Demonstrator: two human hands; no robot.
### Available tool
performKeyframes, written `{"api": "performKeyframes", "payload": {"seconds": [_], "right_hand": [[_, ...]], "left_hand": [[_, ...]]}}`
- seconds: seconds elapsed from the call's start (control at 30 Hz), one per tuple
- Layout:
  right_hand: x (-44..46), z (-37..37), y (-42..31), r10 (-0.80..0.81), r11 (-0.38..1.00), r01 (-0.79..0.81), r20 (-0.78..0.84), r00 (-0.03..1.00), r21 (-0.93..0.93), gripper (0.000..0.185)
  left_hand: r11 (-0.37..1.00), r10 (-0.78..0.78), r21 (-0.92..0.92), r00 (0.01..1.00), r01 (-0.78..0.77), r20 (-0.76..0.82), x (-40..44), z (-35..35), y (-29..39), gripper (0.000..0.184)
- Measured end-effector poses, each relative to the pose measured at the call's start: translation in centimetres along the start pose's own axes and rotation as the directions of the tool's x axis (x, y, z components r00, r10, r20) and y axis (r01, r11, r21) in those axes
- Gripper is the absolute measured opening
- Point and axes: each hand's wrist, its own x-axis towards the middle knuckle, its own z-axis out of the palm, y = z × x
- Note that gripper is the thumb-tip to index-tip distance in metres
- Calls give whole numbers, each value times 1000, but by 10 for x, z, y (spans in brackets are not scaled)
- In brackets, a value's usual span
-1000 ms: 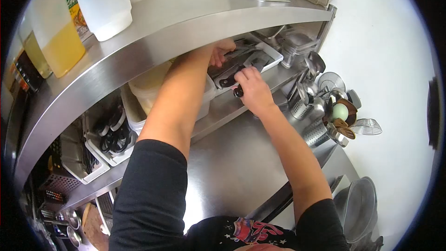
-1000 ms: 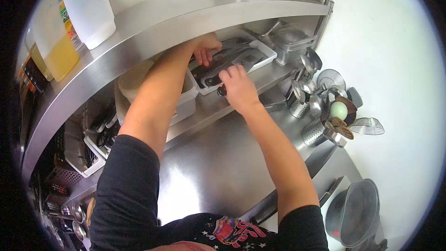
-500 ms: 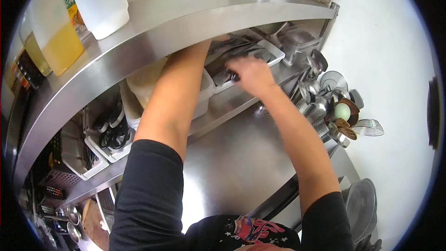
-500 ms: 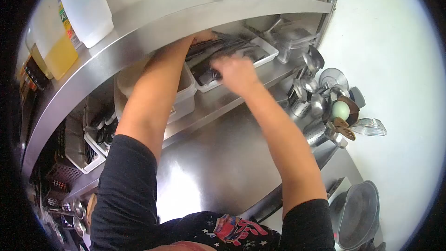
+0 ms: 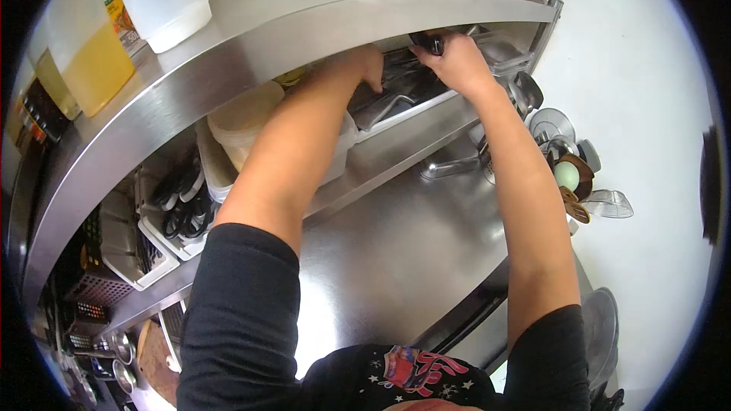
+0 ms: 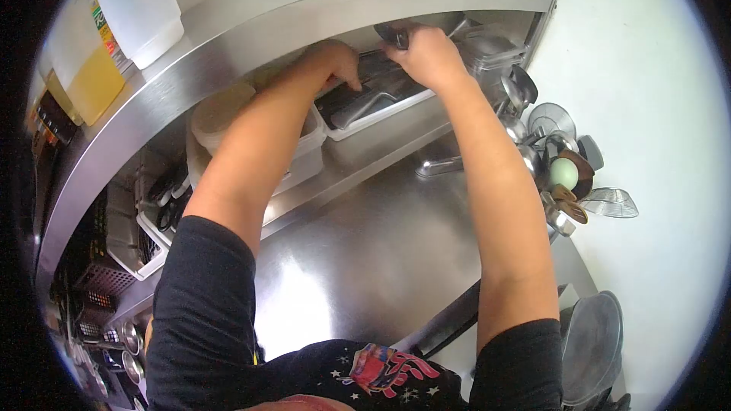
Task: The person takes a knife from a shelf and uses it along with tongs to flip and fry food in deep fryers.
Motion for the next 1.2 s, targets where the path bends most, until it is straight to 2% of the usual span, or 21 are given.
{"api": "performKeyframes", "payload": {"seconds": [0.13, 0.23, 0.33, 0.43, 0.53, 0.6, 0.67, 0.77, 0.87, 0.9, 1.0, 1.2], "right_hand": [[-3, -7, -3, 27, 1000, -28, 31, 999, 11, 41], [-5, -8, -4, 34, 999, -34, 31, 999, 21, 39], [-5, -8, 0, 10, 999, -10, 2, 1000, 41, 37], [-8, -16, 2, 31, 997, -29, -26, 999, 67, 35], [-11, -23, 5, 55, 994, -49, -58, 997, 99, 34], [-12, -25, 9, 69, 992, -61, -68, 995, 112, 33], [-11, -26, 14, 93, 989, -84, -67, 993, 119, 32], [-9, -25, 26, 93, 989, -86, -58, 994, 118, 32], [-9, -27, 27, 104, 987, -93, -79, 991, 132, 32], [-9, -28, 27, 106, 987, -95, -82, 991, 126, 32], [-9, -31, 25, 111, 988, -100, -87, 990, 119, 32], [-10, -33, 24, 132, 982, -119, -82, 988, 148, 32]], "left_hand": [[986, -76, 146, 997, 80, -32, 16, 13, 23, 78], [989, -117, 84, 991, 123, -72, 11, 20, 35, 45], [976, -102, 201, 991, 83, 87, 24, 22, 42, 54], [975, -100, 172, 968, 142, -231, 22, 38, 37, 42], [987, -55, 133, 960, 94, -273, 26, 24, 26, 40], [989, -91, 97, 976, 112, -197, 12, -1, 22, 39], [984, -91, 134, 978, 118, -188, 23, -10, 5, 40], [974, -33, 207, 960, 93, -279, 59, 1, -30, 39], [998, -57, -11, 952, 56, -299, 48, 1, -36, 31], [986, -101, -154, 967, 65, -236, 48, -2, -39, 28], [912, -204, -388, 967, 131, -153, 52, -2, -41, 25], [857, -257, -493, 953, 148, -161, 55, 6, -52, 22]]}}
